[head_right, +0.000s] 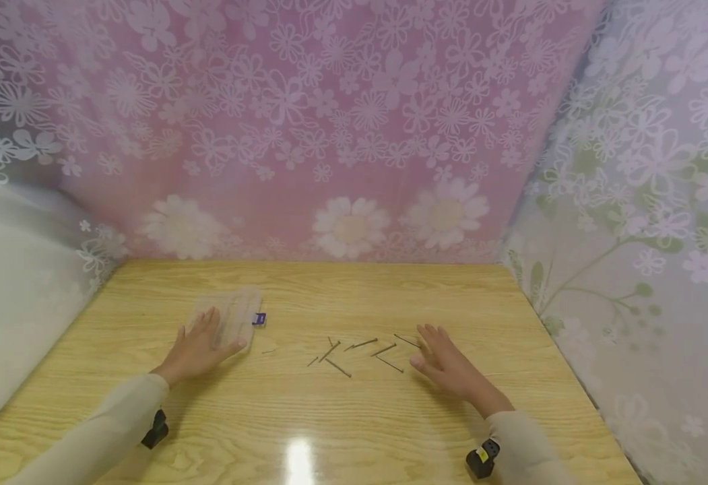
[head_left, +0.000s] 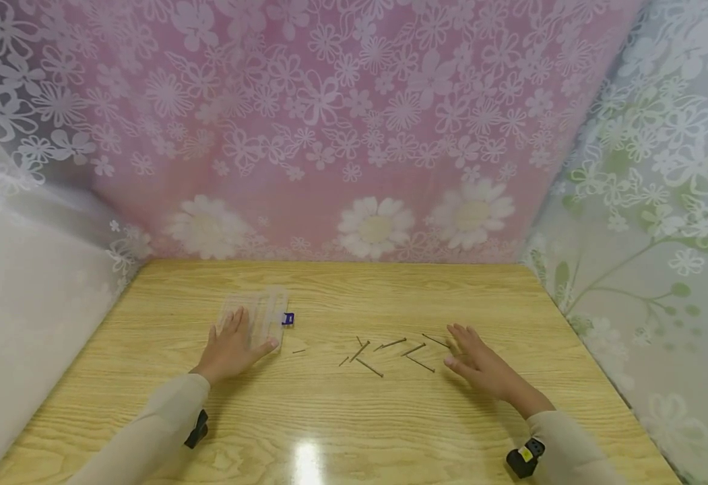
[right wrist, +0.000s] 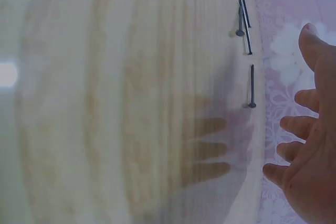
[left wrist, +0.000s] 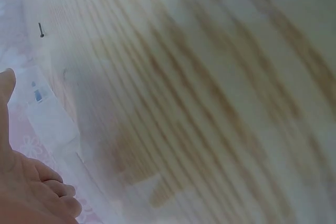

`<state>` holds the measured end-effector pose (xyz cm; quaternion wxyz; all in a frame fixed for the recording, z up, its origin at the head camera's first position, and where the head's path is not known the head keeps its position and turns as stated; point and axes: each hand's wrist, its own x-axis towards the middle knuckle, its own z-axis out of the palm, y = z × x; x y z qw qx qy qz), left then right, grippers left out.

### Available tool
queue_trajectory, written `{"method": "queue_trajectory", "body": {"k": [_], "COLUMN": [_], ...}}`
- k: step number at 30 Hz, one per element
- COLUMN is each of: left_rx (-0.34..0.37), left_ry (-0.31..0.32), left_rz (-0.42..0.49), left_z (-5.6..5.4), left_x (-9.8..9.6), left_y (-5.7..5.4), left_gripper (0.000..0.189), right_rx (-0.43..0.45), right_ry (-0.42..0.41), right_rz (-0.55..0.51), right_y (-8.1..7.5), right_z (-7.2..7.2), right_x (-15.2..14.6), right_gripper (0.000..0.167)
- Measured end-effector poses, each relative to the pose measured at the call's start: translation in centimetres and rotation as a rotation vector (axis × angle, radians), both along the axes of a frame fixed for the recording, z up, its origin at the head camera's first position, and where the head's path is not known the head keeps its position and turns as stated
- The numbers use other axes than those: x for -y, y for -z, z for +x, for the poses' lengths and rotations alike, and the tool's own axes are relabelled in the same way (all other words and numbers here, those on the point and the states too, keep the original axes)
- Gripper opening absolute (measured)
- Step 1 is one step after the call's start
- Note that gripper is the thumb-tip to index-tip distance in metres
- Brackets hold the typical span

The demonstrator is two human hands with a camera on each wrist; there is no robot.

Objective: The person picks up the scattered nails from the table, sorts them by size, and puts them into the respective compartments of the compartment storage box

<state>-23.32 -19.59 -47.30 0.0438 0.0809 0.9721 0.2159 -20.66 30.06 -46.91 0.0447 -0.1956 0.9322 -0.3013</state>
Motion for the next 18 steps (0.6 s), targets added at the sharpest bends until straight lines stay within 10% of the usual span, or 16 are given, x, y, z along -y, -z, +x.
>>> {"method": "queue_trajectory", "body": {"k": [18], "left_rx": [-0.002], "left_ry": [-0.003], "left_rz": [-0.022], "left_z": [0.5], "left_x": [-0.8], "left_y": [-0.2], "left_gripper": [0.105], "right_rx": [-0.102], "right_ry": [0.007], "right_rz": [-0.009], "right_y": [1.2], "right_z": [1.0], "right_x": [0.7], "right_gripper": [0.067]}}
